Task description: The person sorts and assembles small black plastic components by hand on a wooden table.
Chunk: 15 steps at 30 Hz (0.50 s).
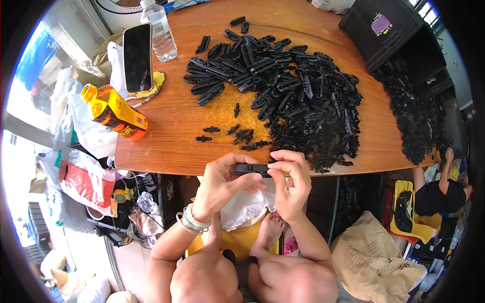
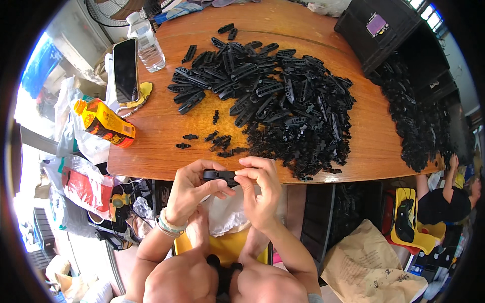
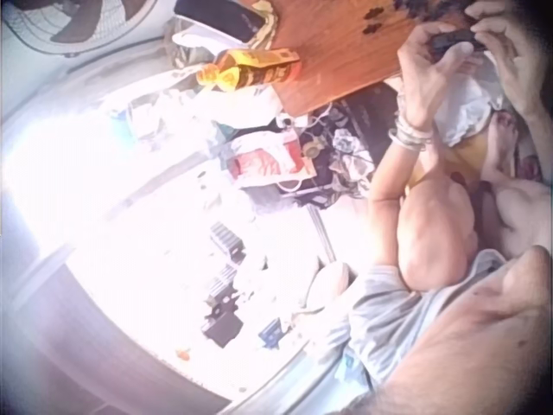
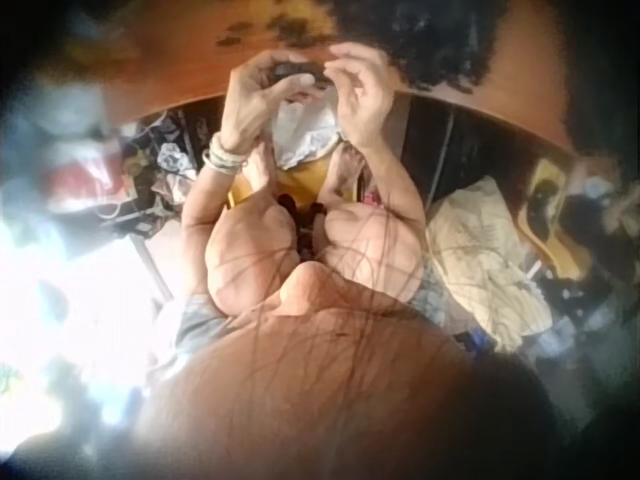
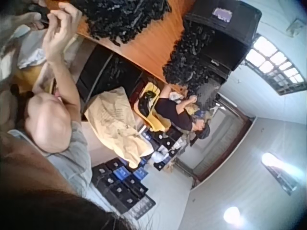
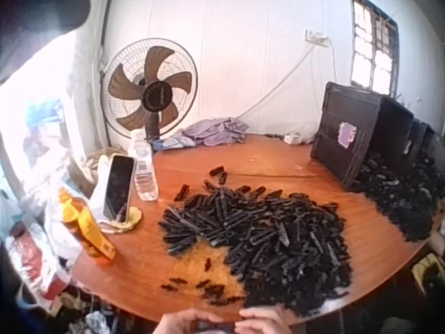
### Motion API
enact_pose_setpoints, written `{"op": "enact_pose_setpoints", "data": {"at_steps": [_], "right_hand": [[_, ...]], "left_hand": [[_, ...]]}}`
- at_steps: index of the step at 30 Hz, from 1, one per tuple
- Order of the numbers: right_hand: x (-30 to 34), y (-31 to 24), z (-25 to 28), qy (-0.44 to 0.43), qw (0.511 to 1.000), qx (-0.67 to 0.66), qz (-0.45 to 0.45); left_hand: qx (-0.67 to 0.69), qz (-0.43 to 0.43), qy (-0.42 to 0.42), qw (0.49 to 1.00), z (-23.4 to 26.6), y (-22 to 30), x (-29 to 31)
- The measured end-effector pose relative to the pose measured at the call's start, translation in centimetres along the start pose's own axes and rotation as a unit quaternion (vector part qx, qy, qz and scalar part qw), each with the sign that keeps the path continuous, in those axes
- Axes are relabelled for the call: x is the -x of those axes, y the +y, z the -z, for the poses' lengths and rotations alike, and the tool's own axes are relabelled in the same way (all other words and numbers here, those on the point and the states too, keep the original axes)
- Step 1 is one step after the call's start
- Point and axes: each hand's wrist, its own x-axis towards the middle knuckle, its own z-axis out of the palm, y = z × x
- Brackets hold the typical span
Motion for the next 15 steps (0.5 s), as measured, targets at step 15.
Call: {"op": "enact_pose_setpoints", "data": {"at_steps": [15], "right_hand": [[0.1,-0.5,3.3,-0.265,0.888,-0.166,-0.337]], "left_hand": [[-0.233,-0.102,-0.09,0.963,1.8,0.0,0.2]]}}
